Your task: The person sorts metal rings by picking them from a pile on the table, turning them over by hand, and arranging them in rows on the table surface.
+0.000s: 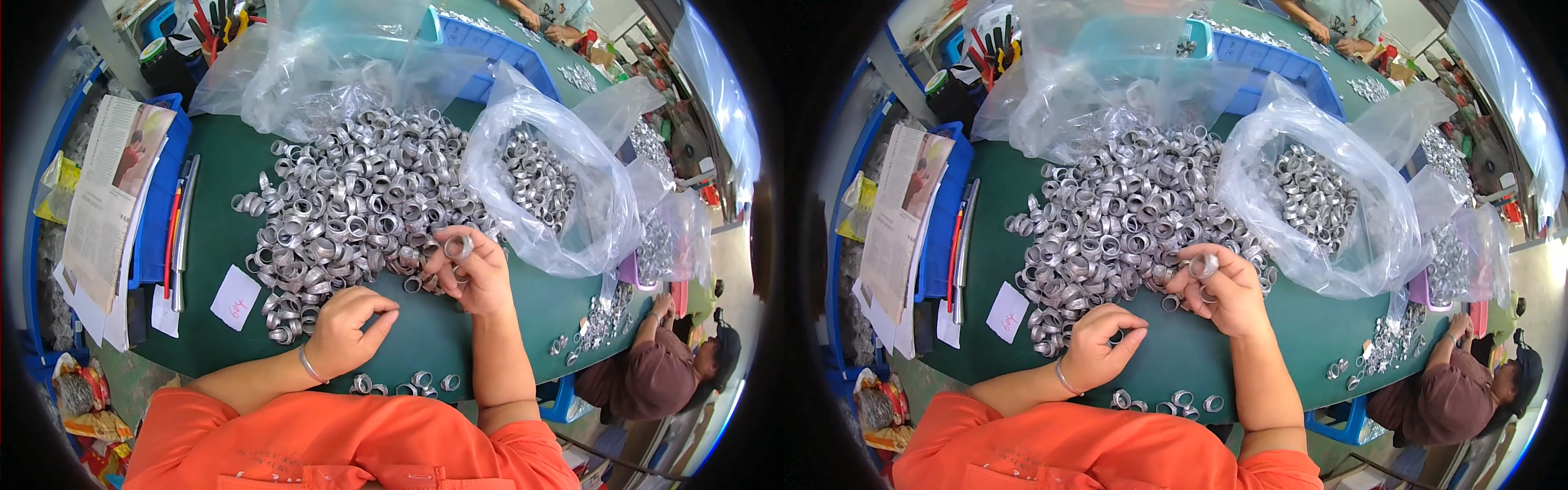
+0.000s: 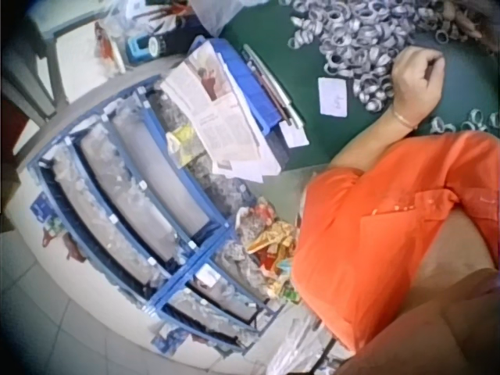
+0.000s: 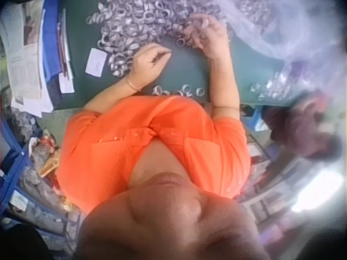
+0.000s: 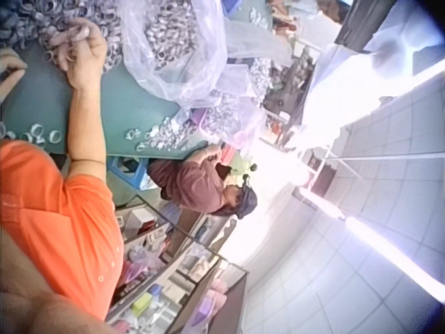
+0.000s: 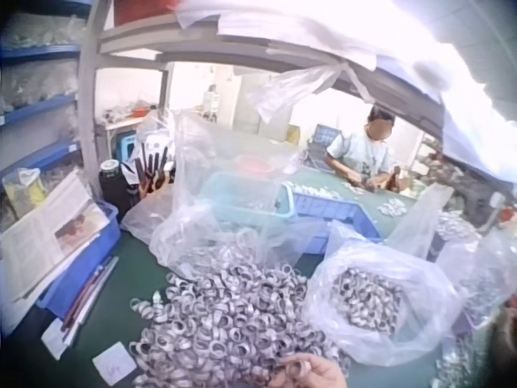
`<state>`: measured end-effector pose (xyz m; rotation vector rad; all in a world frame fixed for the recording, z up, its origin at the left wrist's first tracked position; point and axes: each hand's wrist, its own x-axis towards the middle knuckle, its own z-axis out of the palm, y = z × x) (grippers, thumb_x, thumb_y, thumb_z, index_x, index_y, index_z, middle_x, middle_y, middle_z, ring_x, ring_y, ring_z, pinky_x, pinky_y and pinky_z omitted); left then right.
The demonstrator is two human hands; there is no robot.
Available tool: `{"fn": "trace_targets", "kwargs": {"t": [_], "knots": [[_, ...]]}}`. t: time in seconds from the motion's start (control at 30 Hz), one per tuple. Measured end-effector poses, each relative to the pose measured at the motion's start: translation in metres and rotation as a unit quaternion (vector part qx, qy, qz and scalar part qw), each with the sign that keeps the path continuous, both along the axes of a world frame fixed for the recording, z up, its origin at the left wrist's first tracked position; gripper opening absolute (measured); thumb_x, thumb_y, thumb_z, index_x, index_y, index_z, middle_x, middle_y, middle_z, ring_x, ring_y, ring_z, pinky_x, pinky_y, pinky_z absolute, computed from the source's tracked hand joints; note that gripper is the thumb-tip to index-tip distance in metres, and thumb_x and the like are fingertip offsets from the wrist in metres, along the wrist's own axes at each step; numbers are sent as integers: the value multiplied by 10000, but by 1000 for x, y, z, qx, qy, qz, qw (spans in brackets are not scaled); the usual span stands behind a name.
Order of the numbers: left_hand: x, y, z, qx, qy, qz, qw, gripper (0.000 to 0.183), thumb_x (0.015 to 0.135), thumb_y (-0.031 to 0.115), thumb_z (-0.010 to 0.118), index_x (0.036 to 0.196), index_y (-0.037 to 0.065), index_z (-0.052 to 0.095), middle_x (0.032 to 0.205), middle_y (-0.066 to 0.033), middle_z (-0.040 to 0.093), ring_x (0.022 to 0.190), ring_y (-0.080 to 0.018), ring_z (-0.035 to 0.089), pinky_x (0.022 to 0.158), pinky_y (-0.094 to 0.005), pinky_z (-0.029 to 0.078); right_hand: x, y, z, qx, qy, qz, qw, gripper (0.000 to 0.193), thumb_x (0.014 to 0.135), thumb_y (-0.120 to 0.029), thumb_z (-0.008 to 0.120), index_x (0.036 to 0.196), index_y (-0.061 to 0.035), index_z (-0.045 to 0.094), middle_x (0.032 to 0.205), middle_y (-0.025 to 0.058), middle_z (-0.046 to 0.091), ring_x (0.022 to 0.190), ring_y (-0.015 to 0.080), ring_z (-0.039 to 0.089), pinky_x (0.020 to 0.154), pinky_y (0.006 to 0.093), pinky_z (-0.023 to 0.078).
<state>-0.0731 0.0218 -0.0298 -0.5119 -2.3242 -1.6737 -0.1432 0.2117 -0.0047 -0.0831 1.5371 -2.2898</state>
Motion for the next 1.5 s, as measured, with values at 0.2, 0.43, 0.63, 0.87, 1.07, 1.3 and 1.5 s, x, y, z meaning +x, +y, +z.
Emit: {"fn": "trace_targets", "kwargs": {"t": [0.2,0.43,0.63,0.87,1.07,1.3,1.5], "knots": [[0,1,0,-10,10,-16,1000,75,721,10,638,785,8,599,744,-107,602,664,-247,580,606,-310,455,-9,-11,-1,235,84,-73,966,84,771,-69,619,806,7,610,673,67,614,554,132,560,468,203,405],[0,-1,-3,-6,10,-13,1000,89,712,6,643,790,14,601,749,-106,599,663,-246,577,613,-309,455,-21,-50,-6,507,408,-123,749,110,733,-87,661,825,-33,632,717,95,565,566,258,563,533,314,463],[-1,-3,-3,6,14,-11,1000,86,717,7,638,795,18,602,743,-101,596,659,-246,573,611,-310,453,-14,-33,5,80,19,-28,996,161,814,-78,607,924,37,583,721,68,599,548,84,495,456,166,356],[0,-2,-3,14,12,2,1000,57,721,49,631,763,36,595,711,-89,580,645,-258,564,593,-339,446,-11,-18,0,-213,-125,87,965,223,789,-68,557,988,35,552,743,151,585,488,115,433,379,180,290],[0,-2,-2,4,21,-8,1000,87,716,16,644,792,16,603,745,-104,595,663,-248,573,613,-310,451,-14,-22,12,315,106,-22,943,98,733,-36,646,800,-6,581,782,82,601,515,164,531,430,231,390],[0,-2,-3,6,15,-10,1000,89,714,17,645,793,18,606,751,-103,598,670,-247,576,616,-311,451,-28,-38,5,547,406,-137,719,98,742,-59,650,813,-12,603,718,123,570,590,264,552,556,323,448],[0,-5,-3,6,9,-9,1000,84,716,13,640,790,20,601,735,-99,593,656,-249,572,603,-315,447,-19,-19,7,7,-47,22,999,154,856,-127,562,932,7,554,714,37,529,532,92,436,384,199,275]]}}
